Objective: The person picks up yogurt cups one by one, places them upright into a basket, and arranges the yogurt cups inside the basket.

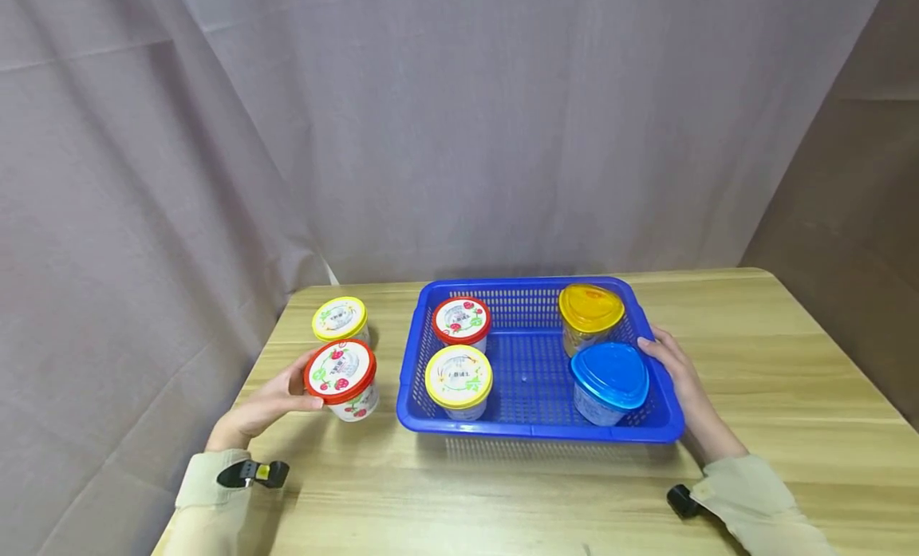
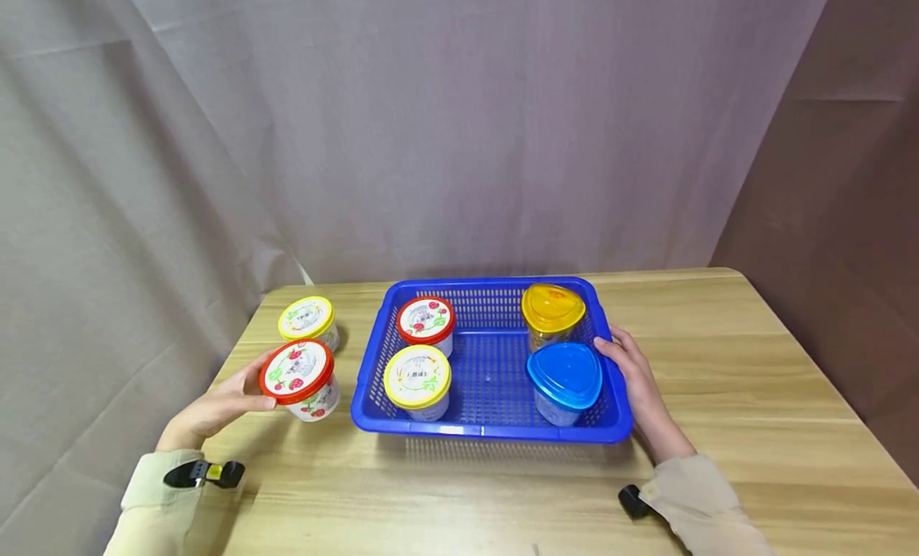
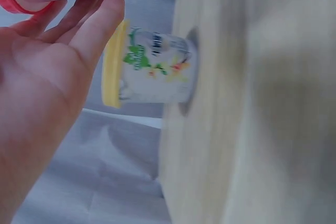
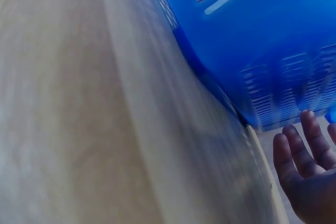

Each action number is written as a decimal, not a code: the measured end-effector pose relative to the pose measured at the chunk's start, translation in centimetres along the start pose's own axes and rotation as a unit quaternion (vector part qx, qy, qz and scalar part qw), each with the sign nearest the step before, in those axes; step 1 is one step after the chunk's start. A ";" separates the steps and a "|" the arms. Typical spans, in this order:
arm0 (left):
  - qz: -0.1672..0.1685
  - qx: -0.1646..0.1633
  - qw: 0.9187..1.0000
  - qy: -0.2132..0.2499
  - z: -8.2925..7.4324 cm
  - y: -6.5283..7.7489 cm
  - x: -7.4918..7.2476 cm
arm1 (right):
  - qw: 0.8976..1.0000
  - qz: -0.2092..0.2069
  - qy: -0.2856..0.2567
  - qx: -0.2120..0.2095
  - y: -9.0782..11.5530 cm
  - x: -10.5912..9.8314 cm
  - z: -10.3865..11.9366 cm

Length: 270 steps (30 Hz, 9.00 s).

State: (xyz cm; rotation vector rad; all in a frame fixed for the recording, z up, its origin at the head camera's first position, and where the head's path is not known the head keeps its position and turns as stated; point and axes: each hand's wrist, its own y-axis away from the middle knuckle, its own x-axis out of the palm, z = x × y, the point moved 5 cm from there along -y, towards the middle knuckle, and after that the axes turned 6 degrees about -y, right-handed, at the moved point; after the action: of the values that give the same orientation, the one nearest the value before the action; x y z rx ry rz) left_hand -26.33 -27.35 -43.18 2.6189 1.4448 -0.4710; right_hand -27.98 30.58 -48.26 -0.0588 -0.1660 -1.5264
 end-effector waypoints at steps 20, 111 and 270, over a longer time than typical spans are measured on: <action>-0.012 -0.038 0.997 -0.066 -3.6 -3.4 -1.1 | 1.000 0.001 -0.002 0.001 0.3 -0.1 -0.8; 0.125 -0.067 0.957 -0.251 -9.4 -24.2 14.4 | 1.000 0.016 0.015 0.003 0.2 0.9 -0.6; 0.082 0.009 0.904 -0.419 -11.6 -20.6 7.3 | 0.999 0.034 -0.029 -0.013 -0.1 2.1 -0.5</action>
State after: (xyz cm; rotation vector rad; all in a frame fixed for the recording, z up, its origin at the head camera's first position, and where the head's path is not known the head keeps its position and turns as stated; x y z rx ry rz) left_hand -37.51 -7.50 -33.52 2.0505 0.9087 -1.3625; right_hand -28.00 28.44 -48.41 -0.1275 -0.1884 -1.4589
